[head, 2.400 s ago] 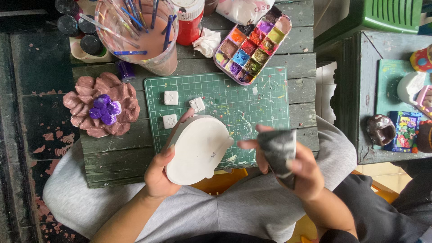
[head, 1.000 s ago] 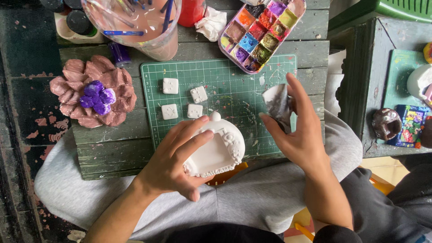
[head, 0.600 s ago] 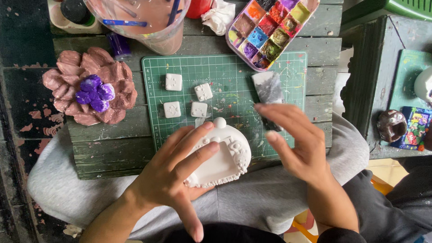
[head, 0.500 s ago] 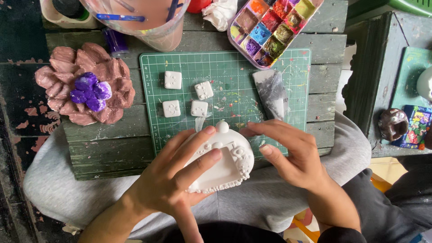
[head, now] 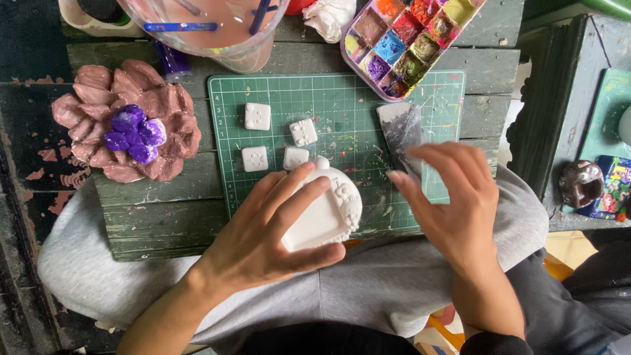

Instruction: The person sands the edges and surface of a white ceramic trinket dish using a gray sanding sponge, rotating the dish to sand different sides. They then brush dust off the dish and small clay tiles with a paintbrush and handle a watercolor paint palette on the table.

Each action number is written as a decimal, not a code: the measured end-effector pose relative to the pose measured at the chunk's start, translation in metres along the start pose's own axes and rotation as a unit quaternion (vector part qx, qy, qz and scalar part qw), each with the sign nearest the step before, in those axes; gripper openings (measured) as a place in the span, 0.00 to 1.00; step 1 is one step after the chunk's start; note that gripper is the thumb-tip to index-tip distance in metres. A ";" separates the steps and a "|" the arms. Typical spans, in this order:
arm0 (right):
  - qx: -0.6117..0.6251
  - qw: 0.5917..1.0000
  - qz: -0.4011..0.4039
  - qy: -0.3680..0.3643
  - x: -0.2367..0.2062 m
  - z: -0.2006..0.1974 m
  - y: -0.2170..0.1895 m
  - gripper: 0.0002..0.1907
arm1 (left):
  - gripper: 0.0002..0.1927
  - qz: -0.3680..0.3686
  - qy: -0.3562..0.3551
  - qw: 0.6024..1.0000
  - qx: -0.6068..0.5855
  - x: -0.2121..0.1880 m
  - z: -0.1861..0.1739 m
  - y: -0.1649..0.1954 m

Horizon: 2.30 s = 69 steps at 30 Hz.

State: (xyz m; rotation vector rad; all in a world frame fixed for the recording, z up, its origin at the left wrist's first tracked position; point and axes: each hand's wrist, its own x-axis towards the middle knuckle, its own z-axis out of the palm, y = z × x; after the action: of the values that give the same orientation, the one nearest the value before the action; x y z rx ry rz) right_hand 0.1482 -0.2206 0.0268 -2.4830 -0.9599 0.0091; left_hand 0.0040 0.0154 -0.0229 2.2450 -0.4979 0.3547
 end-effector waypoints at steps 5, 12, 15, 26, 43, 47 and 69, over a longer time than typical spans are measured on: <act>-0.090 0.995 0.033 0.016 0.008 0.017 0.010 0.40 | 0.49 0.009 0.009 0.999 0.043 0.002 0.007 -0.011; -0.051 0.997 0.056 -0.020 0.007 0.017 0.015 0.40 | 0.44 0.013 -0.006 1.000 -0.001 0.000 -0.006 -0.003; -0.023 0.999 -0.009 0.031 0.009 0.015 0.013 0.40 | 0.43 0.054 -0.015 0.996 -0.072 -0.004 -0.010 0.013; 0.081 0.993 -0.064 0.050 0.002 0.018 0.016 0.15 | 0.52 0.057 0.003 0.998 -0.029 -0.001 0.024 0.005; 0.353 0.895 -0.210 -0.172 -0.009 0.026 0.004 0.67 | 0.79 0.072 0.056 0.983 -0.162 -0.007 0.006 -0.006; 0.367 0.892 -0.194 -0.180 -0.017 0.034 -0.003 0.69 | 0.78 0.066 0.056 0.982 -0.166 -0.009 0.005 -0.003; 0.356 0.905 -0.227 -0.047 -0.049 0.058 0.022 0.72 | 0.29 -0.290 -0.009 0.734 -0.614 -0.011 0.011 -0.007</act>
State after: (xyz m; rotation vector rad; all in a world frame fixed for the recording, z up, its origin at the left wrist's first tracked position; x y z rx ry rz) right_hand 0.1151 -0.2407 -0.0419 -1.5717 -1.2767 0.2787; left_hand -0.0013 0.0137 -0.0395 0.9723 0.0487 -0.2946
